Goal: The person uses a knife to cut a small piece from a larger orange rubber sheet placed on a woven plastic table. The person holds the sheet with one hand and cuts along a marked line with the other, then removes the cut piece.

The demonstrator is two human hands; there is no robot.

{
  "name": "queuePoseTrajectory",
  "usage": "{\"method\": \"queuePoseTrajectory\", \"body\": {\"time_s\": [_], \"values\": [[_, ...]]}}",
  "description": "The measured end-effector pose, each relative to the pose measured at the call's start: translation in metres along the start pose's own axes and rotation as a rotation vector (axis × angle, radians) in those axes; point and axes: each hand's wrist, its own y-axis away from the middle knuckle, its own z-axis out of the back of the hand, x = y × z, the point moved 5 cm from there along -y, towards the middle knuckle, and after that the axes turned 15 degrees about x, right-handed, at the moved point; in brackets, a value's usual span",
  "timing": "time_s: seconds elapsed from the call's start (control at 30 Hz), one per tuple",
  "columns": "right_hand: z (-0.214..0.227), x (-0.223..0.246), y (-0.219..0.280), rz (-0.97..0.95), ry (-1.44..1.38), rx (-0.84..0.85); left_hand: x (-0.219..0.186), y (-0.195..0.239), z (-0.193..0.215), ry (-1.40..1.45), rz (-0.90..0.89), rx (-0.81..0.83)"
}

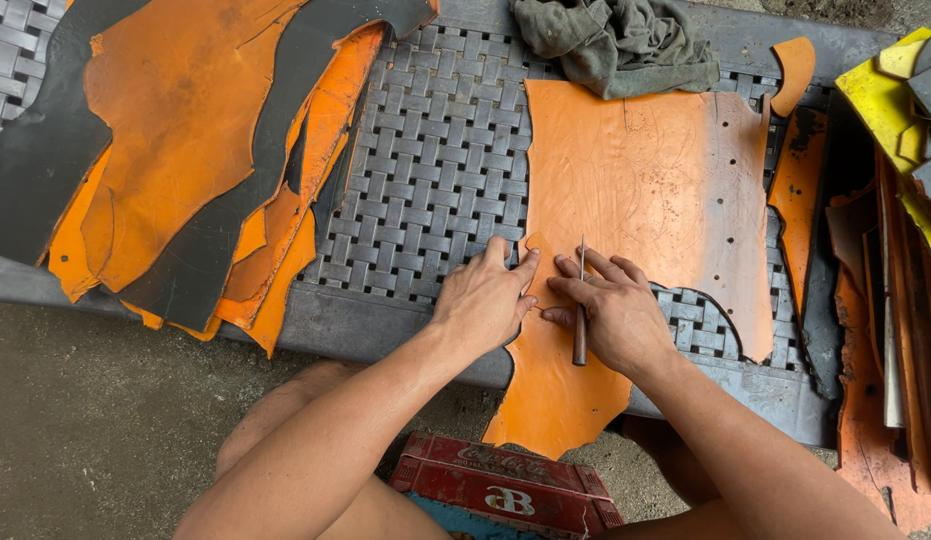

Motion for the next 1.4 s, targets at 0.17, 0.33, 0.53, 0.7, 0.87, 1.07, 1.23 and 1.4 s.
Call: {"method": "queuePoseTrajectory", "body": {"time_s": [0.17,0.33,0.53,0.7,0.87,1.07,1.23,1.4], "values": [[-0.001,-0.001,-0.001,0.003,-0.002,-0.015,0.002,0.000,0.002,0.029,-0.017,-0.029],[-0.001,0.000,0.000,0.013,0.000,-0.028,0.009,0.000,0.006,0.107,0.002,-0.035],[0.000,0.001,-0.001,0.010,0.007,-0.015,0.009,-0.002,0.006,0.110,0.022,-0.022],[0.004,-0.002,-0.003,0.017,-0.014,0.006,0.009,-0.003,0.008,0.111,0.030,-0.026],[0.006,-0.001,-0.001,0.036,-0.025,-0.008,0.009,-0.003,0.007,0.119,0.035,-0.017],[0.006,-0.001,-0.001,0.027,-0.034,-0.021,0.011,-0.004,0.007,0.138,0.025,-0.027],[0.006,-0.001,-0.001,0.033,-0.012,-0.032,0.010,-0.003,0.007,0.130,0.013,-0.050],[0.005,-0.001,-0.001,0.041,-0.018,-0.038,0.010,-0.002,0.008,0.121,0.028,-0.025]]}}
